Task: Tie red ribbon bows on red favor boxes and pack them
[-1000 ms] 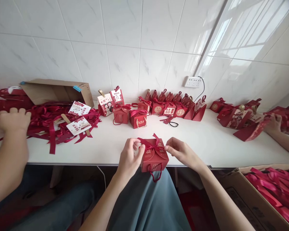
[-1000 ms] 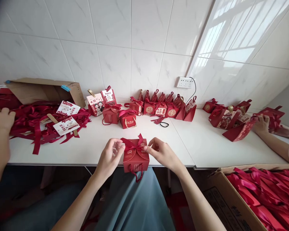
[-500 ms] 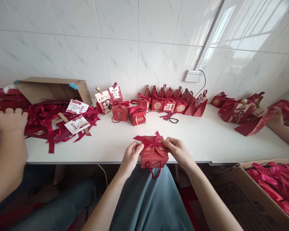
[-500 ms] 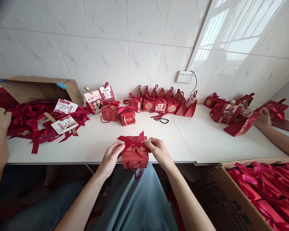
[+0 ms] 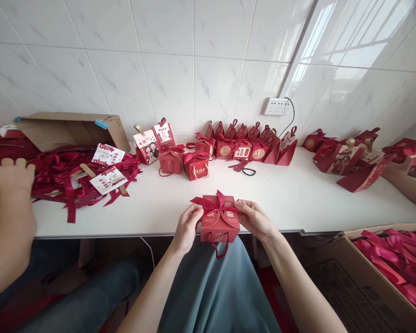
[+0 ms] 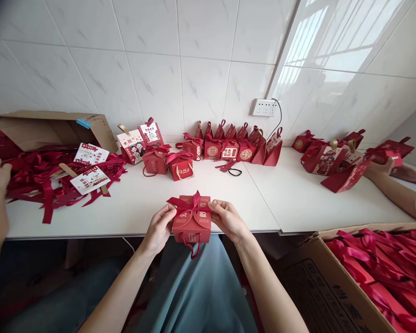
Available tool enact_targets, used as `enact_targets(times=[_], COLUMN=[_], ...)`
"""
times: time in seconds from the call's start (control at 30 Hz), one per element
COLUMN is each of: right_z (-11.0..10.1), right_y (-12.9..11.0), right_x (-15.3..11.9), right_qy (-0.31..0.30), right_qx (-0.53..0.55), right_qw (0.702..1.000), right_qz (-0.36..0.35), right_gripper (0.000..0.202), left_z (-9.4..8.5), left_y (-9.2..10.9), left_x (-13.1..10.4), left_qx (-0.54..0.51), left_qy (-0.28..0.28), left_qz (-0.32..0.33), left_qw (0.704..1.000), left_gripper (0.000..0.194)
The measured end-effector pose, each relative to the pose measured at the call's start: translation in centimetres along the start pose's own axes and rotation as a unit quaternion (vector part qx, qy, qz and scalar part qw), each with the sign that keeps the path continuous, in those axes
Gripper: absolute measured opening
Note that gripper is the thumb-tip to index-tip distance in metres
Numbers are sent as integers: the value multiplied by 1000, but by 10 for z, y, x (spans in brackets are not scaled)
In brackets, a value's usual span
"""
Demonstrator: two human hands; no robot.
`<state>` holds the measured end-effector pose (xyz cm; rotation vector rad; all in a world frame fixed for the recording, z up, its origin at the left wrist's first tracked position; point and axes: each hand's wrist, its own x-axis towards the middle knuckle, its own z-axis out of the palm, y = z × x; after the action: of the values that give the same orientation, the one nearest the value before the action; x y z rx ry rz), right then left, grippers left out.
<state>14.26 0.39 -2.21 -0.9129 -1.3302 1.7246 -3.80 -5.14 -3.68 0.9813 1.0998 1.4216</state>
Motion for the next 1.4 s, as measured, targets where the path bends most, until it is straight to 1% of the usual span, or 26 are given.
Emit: enact_targets(times=[0.1, 0.17, 0.2, 0.23, 0.27, 0.3, 0.33, 0.37, 0.43, 0.47, 0.5, 0.57, 0.6, 0.67, 0.7, 0.77, 0.83, 0.9, 1.0, 1.07, 1.13, 1.17, 1.23, 1.3, 1.37, 1.4], right_z=[-8, -12, -13, -11, -8, -2, 6, 15, 34, 42, 48, 54, 54, 50, 47, 42, 40, 40, 39, 34, 24, 17, 4, -6, -10, -10], right_y=[-3, -13, -21, -28, -36, -44, -51, -56, -62, -63, -62, -60, -58, -54, -52, -49, -47, -44, -44, -46, -48, -49, -47, -42, -35, -30], right_x=[0, 3, 6, 10, 15, 21, 27, 33, 45, 50, 54, 59, 60, 61, 62, 63, 65, 68, 68, 60, 44, 33, 10, -10, -22, -25], right_qy=[-3, 21, 49, 80, 103, 108, 82, 33, -68, -100, -118, -122, -115, -96, -85, -68, -56, -35, 12, 47, 67, 66, 22, -18, -31, -26], right_qx=[-34, -112, -172, -238, -305, -361, -406, -444, -491, -500, -504, -499, -495, -484, -479, -470, -462, -456, -445, -430, -409, -400, -403, -415, -419, -418], right_qw=[999, 993, 981, 961, 933, 905, 884, 868, 849, 844, 843, 847, 850, 859, 863, 871, 877, 882, 888, 892, 895, 895, 891, 883, 880, 881], right_qz=[-6, -39, -73, -115, -160, -196, -217, -219, -183, -163, -147, -136, -137, -137, -135, -126, -116, -110, -117, -135, -166, -186, -208, -218, -220, -220], right_gripper=[51, 46, 41, 36, 32, 27, 23, 18, 8, 3, 4, 12, 14, 17, 18, 20, 22, 24, 21, 15, 18, 22, 28, 32, 33, 29], left_z=[-1, -2, -3, -3, -3, -3, -2, -1, 0, 0, 0, -1, -2, -3, -3, -2, -1, 0, -1, -1, -2, -2, -1, 0, 2, 2], left_y=[1, 2, 3, 4, 5, 6, 7, 7, 7, 6, 5, 2, 1, 0, 0, 3, 7, 11, 14, 14, 14, 14, 16, 18, 21, 22], left_x=[0, 0, 0, -1, -2, -3, -3, -4, -5, -5, -5, -4, -4, -5, -5, -5, -5, -4, -3, -4, -4, -4, -3, -2, -1, 0], left_qx=[22, 49, 65, 81, 97, 113, 128, 142, 166, 175, 182, 190, 200, 241, 274, 344, 393, 417, 426, 424, 421, 419, 416, 424, 440, 446], left_qy=[2, 4, 5, 5, 5, 5, 6, 8, 18, 25, 34, 53, 63, 69, 61, 26, -21, -54, -70, -70, -70, -70, -72, -78, -86, -89], left_qz=[8, 21, 29, 35, 40, 44, 48, 51, 59, 65, 71, 85, 102, 165, 205, 276, 305, 306, 293, 285, 272, 265, 256, 253, 251, 249], left_qw=[1000, 999, 997, 996, 994, 993, 991, 989, 984, 982, 980, 977, 972, 954, 938, 897, 867, 854, 853, 857, 863, 866, 869, 866, 858, 855], left_gripper=[31, 30, 29, 29, 28, 28, 28, 29, 28, 26, 23, 18, 16, 11, 11, 22, 34, 42, 45, 46, 46, 46, 47, 48, 49, 49])
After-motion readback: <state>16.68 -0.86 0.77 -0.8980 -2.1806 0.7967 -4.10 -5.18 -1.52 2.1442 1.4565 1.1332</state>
